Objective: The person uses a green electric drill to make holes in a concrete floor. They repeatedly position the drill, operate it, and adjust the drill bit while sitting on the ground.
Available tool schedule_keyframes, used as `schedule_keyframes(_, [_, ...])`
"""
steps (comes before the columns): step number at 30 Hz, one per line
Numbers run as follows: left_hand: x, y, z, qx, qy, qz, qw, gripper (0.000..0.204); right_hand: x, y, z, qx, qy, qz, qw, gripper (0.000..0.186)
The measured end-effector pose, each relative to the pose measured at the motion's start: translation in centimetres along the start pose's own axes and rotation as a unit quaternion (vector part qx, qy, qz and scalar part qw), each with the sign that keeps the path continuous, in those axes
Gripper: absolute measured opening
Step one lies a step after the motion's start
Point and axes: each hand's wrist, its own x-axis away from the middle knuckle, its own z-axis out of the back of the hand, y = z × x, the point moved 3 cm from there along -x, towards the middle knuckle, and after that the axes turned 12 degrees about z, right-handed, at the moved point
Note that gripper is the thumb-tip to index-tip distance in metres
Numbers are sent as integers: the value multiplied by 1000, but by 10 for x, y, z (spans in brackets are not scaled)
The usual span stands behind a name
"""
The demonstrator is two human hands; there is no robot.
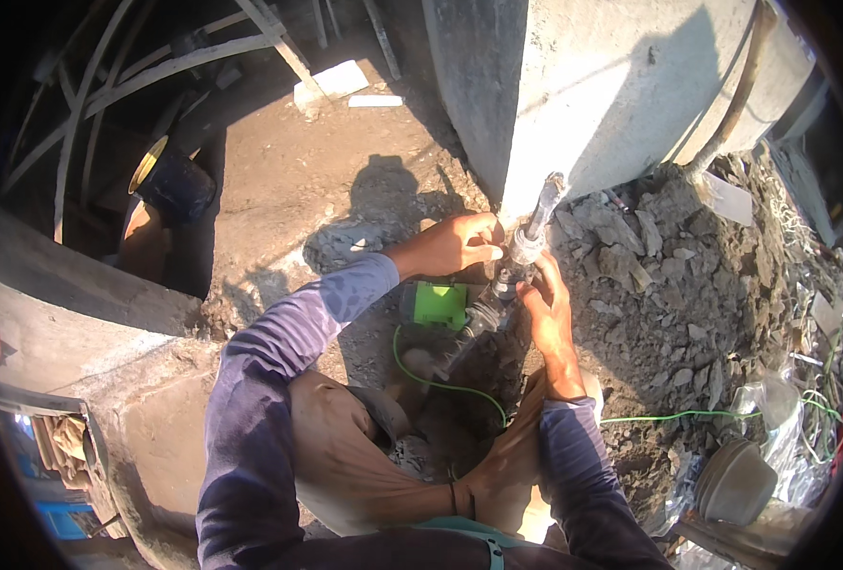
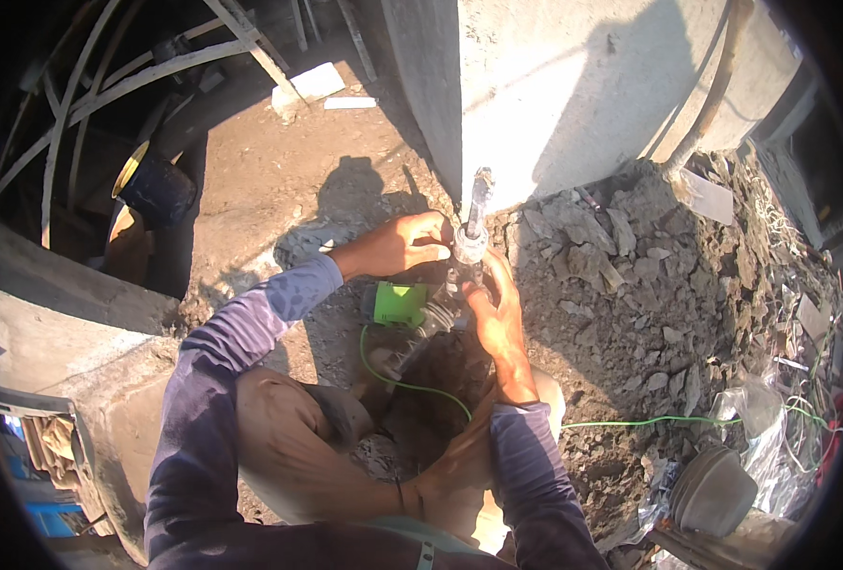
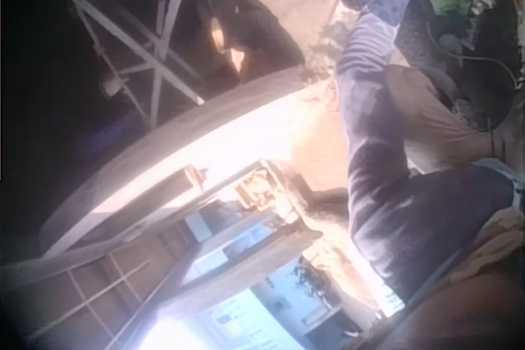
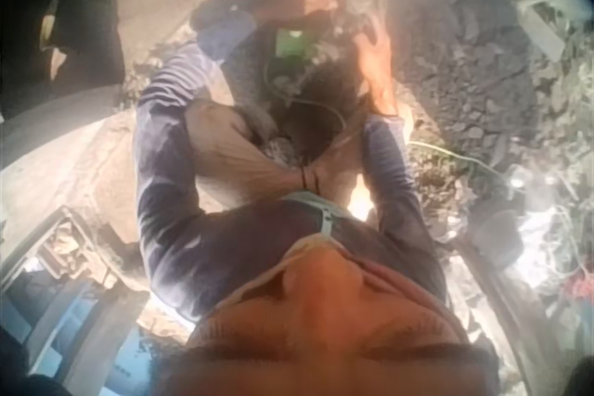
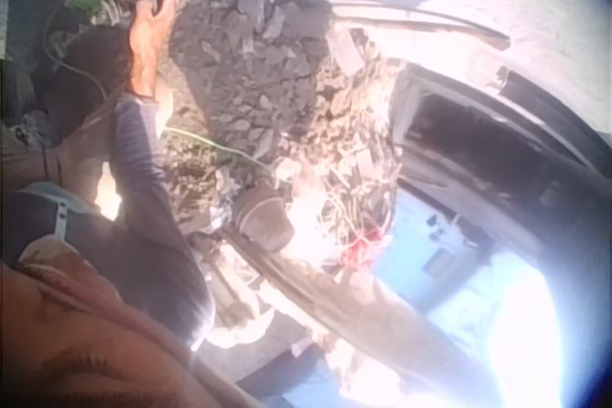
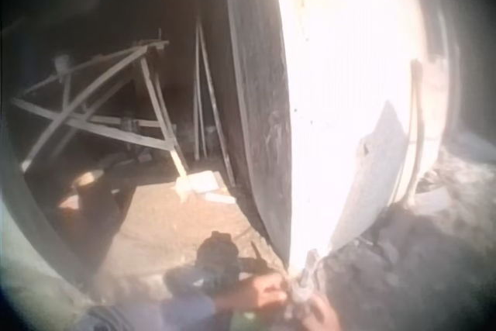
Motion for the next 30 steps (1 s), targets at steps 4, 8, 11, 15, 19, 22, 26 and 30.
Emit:
schedule_keyframes(4, [-5,-6,-4,52,-31,-4,998,21,-1,3,1,-31,13,-27,999,54])
schedule_keyframes(8, [-10,-5,2,-16,-47,-28,998,23,-2,7,4,61,7,21,998,53])
schedule_keyframes(11, [-6,-3,0,85,-40,-12,996,24,-2,9,6,77,6,35,996,54])
schedule_keyframes(15, [-5,-3,-1,55,-50,9,997,24,-2,6,5,107,0,57,993,54])
schedule_keyframes(19, [0,4,-1,75,-44,21,996,26,-2,-5,4,168,-10,69,983,53])
schedule_keyframes(22, [3,6,-5,85,-36,6,996,28,3,-9,4,196,1,81,977,51])
schedule_keyframes(26, [3,2,-5,79,-26,5,997,31,3,-10,6,205,-2,84,975,49])
schedule_keyframes(30, [3,3,-5,86,-56,17,995,30,5,-21,10,216,-22,82,973,47])
